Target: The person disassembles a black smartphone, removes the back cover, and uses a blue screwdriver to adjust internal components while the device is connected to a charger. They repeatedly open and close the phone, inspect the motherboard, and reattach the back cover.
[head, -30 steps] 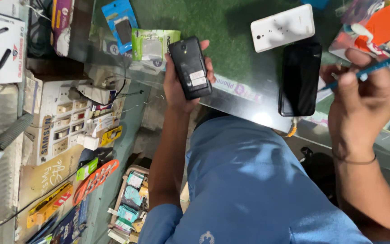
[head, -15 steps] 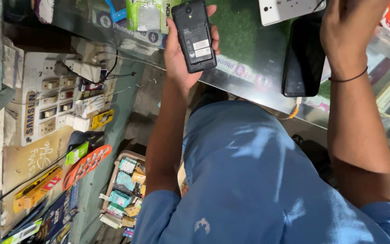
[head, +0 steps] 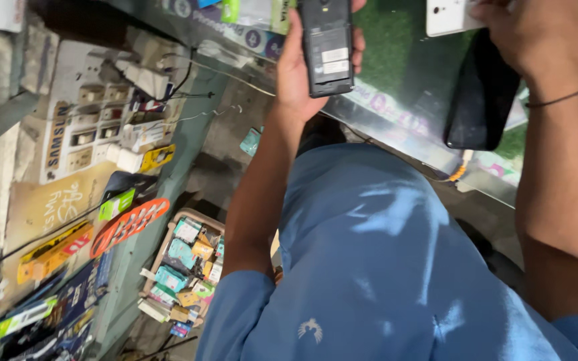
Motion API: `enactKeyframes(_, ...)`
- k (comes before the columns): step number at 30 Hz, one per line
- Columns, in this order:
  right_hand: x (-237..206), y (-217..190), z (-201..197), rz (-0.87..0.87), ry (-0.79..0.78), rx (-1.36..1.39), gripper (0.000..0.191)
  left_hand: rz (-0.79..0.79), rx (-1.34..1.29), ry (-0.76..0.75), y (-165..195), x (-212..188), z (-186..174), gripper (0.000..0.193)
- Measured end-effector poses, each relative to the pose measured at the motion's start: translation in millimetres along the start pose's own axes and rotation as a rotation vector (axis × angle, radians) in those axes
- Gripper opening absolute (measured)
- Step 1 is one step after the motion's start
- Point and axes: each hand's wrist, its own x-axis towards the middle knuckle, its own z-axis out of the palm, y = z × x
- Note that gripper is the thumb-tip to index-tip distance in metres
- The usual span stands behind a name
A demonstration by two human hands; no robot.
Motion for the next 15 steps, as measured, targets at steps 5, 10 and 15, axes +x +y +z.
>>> enactKeyframes(5,1,4,13,-0.048,-0.011,-0.031,0.008,-0.026,0.003,0.016,-1,-2,-1,0.084)
enactKeyframes(10,-14,1,1,-0.090,0.045,0.053,0.009,-0.019,0.025,0.011,0,-4,7,0.083)
enactKeyframes(15,-18,-23,-10,-0.022,0.031,0.258,0.016,-0.053,0.026,0.004,0,-3,12,0.084)
